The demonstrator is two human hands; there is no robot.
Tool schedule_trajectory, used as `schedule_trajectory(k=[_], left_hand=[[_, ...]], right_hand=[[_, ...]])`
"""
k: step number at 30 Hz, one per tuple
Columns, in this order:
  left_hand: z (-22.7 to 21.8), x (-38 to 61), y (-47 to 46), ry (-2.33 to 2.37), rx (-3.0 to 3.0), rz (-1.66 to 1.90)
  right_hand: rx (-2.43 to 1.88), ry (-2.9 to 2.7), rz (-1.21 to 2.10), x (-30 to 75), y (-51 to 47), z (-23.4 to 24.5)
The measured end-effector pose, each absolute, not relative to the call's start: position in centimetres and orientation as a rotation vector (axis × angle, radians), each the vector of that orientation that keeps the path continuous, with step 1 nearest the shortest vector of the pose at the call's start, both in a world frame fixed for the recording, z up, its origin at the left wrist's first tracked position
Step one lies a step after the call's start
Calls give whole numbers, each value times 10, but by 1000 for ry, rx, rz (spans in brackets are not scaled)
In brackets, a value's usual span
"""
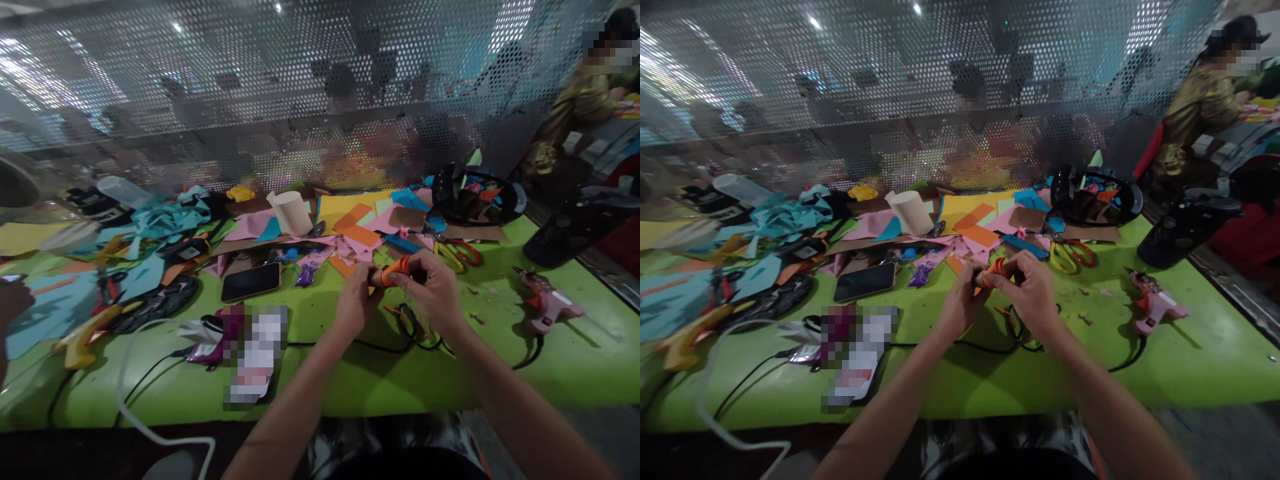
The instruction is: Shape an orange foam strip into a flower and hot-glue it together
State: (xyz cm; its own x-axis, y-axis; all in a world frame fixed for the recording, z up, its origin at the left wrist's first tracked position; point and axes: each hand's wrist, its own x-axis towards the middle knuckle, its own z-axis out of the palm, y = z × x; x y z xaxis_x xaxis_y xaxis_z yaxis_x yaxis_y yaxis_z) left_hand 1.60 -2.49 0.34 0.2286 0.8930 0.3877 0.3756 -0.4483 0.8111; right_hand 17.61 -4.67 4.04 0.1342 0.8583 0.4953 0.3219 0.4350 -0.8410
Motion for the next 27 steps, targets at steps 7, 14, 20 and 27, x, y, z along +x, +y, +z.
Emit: schedule_trajectory(k=[7,14,20,27], left_hand=[[-5,18,-23,1169,1974,1153],[-5,20,-26,1177,1970,1130],[11,21,-38,1130,1909,1016],[18,22,-38,1026,1713,957]], right_hand=[[-1106,-1528,465,174,-48,38],[-1126,-1543,394,171,-49,36],[-1138,-1532,408,172,-50,35],[-1153,-1544,424,173,-49,35]])
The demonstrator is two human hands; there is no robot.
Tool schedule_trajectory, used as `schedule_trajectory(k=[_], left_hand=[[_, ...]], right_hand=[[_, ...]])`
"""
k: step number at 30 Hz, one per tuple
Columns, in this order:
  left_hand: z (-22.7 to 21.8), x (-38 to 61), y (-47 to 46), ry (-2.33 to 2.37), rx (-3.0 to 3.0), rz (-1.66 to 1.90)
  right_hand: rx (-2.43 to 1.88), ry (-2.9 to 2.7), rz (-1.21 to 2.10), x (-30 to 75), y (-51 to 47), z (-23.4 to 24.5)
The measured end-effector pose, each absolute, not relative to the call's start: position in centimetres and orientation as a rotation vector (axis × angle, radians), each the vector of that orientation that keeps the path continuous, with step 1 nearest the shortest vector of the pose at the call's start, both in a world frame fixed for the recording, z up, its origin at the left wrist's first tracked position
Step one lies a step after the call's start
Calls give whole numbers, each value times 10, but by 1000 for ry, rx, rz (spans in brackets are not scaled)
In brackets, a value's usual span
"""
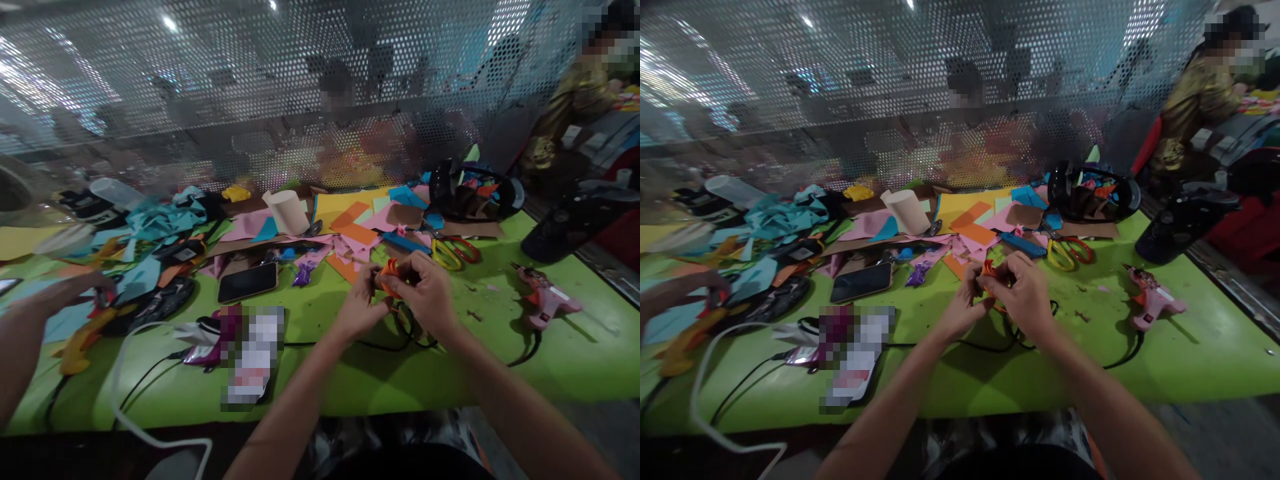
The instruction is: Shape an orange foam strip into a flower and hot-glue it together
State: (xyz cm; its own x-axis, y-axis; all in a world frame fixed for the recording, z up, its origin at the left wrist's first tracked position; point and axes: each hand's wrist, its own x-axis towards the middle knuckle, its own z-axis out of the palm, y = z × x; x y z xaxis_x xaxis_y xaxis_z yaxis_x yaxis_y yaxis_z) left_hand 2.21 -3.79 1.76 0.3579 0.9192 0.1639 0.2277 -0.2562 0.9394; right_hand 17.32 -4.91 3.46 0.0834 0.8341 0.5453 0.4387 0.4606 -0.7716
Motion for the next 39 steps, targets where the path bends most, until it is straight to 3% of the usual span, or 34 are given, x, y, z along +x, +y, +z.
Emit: schedule_trajectory(k=[39], left_hand=[[20,25,-38,1187,1759,1100]], right_hand=[[-1066,-1725,533,175,-49,38]])
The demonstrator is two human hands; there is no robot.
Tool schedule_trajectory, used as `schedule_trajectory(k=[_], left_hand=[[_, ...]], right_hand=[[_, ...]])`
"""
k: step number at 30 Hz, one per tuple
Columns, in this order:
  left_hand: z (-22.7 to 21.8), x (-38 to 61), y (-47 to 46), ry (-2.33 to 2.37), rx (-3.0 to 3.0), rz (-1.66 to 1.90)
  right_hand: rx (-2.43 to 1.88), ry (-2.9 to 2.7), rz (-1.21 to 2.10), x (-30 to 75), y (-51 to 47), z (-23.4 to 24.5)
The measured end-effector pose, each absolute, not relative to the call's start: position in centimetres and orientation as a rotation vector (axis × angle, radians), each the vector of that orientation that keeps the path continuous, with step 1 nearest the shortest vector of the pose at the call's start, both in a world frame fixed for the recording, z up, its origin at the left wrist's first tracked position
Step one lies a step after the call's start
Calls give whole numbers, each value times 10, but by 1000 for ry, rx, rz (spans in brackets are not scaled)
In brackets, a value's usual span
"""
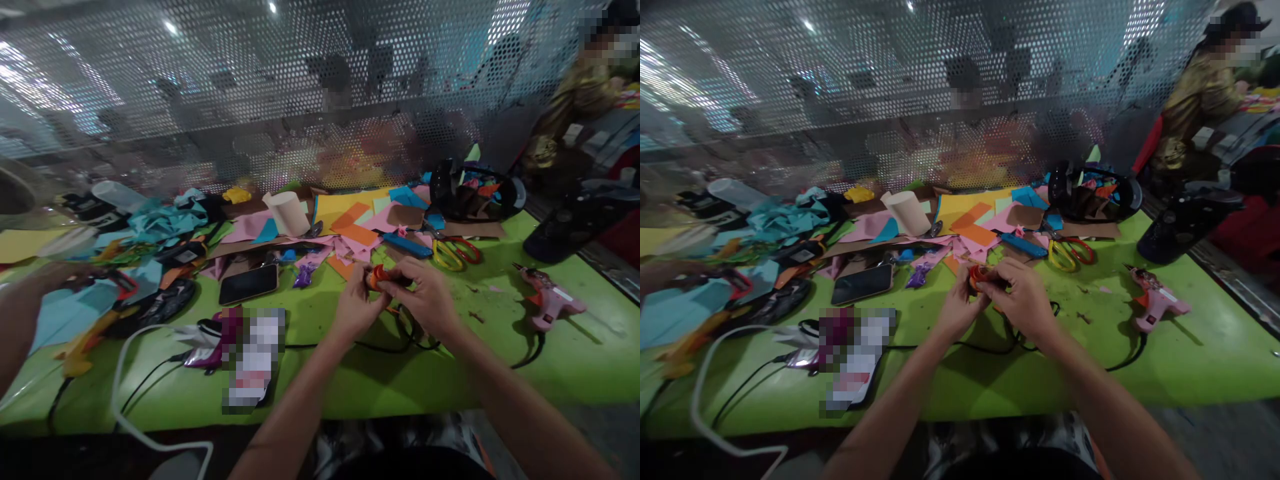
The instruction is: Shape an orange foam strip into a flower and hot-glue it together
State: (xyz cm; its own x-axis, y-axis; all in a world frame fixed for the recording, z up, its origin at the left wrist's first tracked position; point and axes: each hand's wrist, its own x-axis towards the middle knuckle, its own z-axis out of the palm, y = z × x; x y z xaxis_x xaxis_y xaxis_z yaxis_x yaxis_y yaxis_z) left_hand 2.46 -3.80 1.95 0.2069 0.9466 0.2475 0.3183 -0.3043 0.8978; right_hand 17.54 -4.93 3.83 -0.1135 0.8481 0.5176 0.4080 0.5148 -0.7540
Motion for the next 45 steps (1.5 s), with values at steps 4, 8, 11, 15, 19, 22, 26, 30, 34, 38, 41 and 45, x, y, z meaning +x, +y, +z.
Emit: schedule_trajectory(k=[4,8,11,15,19,22,26,30,34,38,41,45], left_hand=[[15,23,-36,1143,1738,1125],[10,20,-35,1167,1824,1121],[10,20,-34,1172,1845,1129],[10,21,-34,1172,1840,1139],[7,21,-33,1145,1835,1160],[7,21,-32,1172,1853,1154],[13,23,-34,1234,1839,1163],[15,24,-35,1202,1817,1194],[12,24,-34,1192,1833,1214],[10,22,-33,1166,1865,1235],[9,20,-33,1147,1904,1255],[10,16,-33,1140,1916,1269]], right_hand=[[-1061,-1701,548,175,-49,38],[-1042,-1711,553,174,-50,39],[-1035,-1729,555,174,-49,39],[-1023,-1760,555,174,-49,38],[-1040,-1775,569,175,-50,41],[-1020,-1797,586,176,-51,44],[-966,-1847,572,178,-50,45],[-972,-1853,536,180,-48,42],[-973,-1826,557,180,-47,40],[-961,-1787,592,179,-48,42],[-924,-1762,598,179,-49,45],[-893,-1761,578,179,-51,47]])
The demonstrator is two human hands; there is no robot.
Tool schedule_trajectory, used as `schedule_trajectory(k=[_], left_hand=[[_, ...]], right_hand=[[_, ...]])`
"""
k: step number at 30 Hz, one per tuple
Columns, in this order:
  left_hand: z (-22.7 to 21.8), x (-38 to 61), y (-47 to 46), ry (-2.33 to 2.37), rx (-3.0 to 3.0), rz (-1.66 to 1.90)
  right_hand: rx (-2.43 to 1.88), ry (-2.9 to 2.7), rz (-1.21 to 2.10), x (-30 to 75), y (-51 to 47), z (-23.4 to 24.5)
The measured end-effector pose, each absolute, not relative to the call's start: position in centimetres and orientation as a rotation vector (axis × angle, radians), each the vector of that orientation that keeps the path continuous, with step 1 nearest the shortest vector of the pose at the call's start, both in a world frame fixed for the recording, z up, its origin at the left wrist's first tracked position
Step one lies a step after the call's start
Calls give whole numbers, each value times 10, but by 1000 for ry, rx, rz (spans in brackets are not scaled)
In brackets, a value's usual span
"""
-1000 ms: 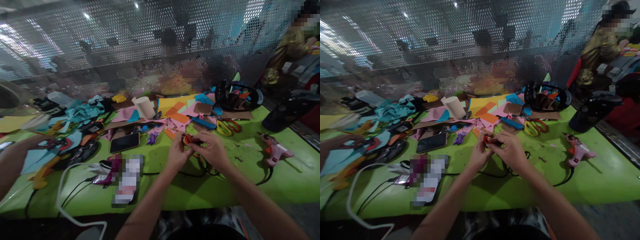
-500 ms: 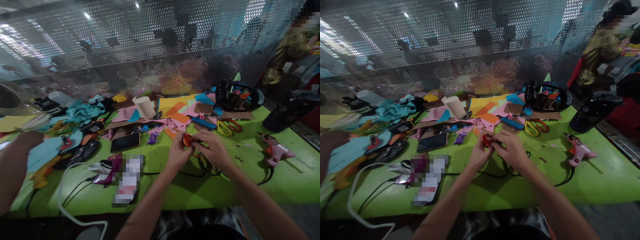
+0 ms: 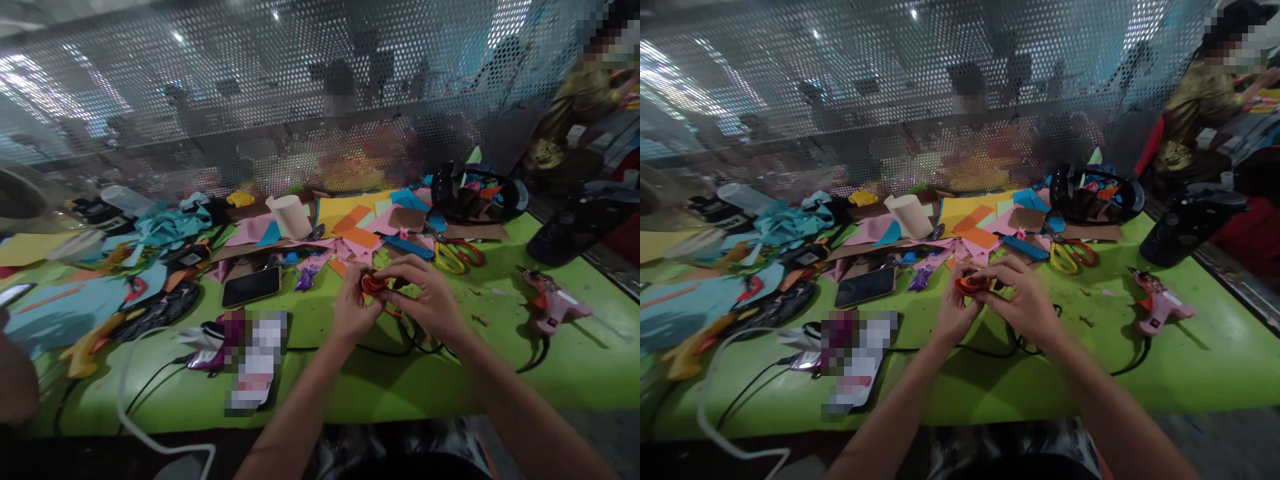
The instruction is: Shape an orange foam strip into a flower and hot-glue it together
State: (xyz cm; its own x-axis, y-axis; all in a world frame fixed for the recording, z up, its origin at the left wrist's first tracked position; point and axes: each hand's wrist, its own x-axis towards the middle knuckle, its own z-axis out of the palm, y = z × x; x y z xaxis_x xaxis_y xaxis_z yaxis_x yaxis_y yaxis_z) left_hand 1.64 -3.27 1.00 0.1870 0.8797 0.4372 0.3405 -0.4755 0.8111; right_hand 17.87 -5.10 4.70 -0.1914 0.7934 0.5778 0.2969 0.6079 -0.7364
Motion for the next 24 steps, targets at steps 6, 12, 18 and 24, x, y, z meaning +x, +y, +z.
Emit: schedule_trajectory(k=[6,12,18,24], left_hand=[[12,12,-33,1104,1992,1321],[15,13,-34,1190,2094,1360],[14,13,-36,1268,2286,1317],[10,9,-34,1295,2466,1278]], right_hand=[[-899,-1707,599,179,-54,53],[-1093,-1531,652,182,-53,54],[-1181,-1531,758,178,-51,46],[-1195,-1530,778,177,-52,46]])
